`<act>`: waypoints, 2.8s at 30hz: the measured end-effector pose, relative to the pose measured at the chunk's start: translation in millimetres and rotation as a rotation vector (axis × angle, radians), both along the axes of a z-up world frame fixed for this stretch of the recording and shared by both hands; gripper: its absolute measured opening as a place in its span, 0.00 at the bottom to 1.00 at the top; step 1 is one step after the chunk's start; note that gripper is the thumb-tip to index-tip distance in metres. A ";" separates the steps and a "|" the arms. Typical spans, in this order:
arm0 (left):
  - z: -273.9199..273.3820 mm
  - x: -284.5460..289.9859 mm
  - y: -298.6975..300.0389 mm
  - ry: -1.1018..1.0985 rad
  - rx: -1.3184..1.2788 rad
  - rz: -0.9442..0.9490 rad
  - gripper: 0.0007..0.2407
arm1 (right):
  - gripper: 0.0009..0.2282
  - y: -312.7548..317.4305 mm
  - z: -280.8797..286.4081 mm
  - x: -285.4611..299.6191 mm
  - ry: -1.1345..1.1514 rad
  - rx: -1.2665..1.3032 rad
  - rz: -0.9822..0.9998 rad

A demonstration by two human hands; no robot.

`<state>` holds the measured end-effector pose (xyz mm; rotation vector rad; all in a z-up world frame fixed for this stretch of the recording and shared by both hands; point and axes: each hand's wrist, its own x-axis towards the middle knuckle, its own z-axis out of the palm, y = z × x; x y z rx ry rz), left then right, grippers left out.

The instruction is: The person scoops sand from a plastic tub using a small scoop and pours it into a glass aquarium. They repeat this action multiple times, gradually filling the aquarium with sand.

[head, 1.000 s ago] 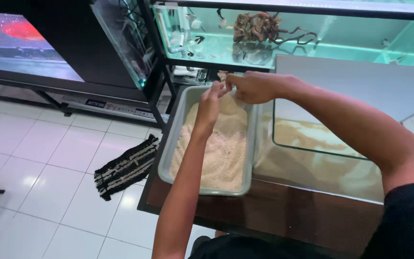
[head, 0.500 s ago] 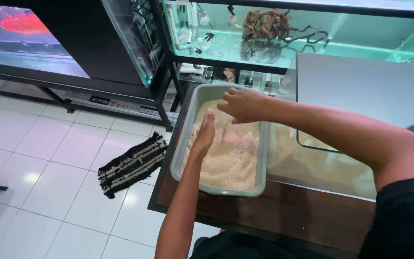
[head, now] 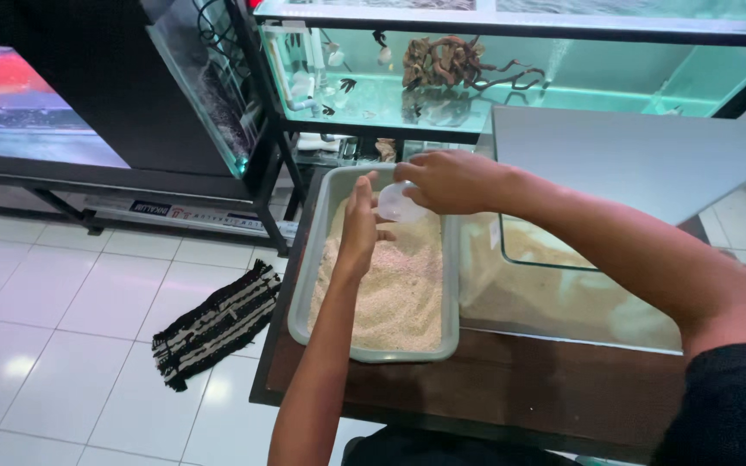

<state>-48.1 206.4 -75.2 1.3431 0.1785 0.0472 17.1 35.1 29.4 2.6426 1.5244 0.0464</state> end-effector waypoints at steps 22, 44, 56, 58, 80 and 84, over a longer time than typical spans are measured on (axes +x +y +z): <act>117.8 18.3 -193.8 -0.247 0.883 -0.690 0.28 | 0.20 -237.8 24.9 5.9 0.307 -0.111 -0.501; 81.3 8.7 -201.8 0.106 1.026 -0.608 0.28 | 0.34 -292.2 -292.0 88.9 0.388 -0.446 -0.281; 84.1 5.4 -203.4 0.095 1.019 -0.581 0.27 | 0.23 -251.1 -280.2 25.9 1.083 -0.196 -0.021; 86.6 3.6 -203.9 0.116 1.025 -0.580 0.27 | 0.23 -249.3 -275.8 27.8 1.106 -0.224 -0.012; 76.5 7.7 -202.3 0.086 1.024 -0.603 0.26 | 0.26 -227.9 -182.0 67.4 1.095 -0.149 -0.029; 71.9 14.7 -201.2 0.052 1.024 -0.554 0.27 | 0.23 -229.1 -155.1 72.4 1.057 -0.041 -0.006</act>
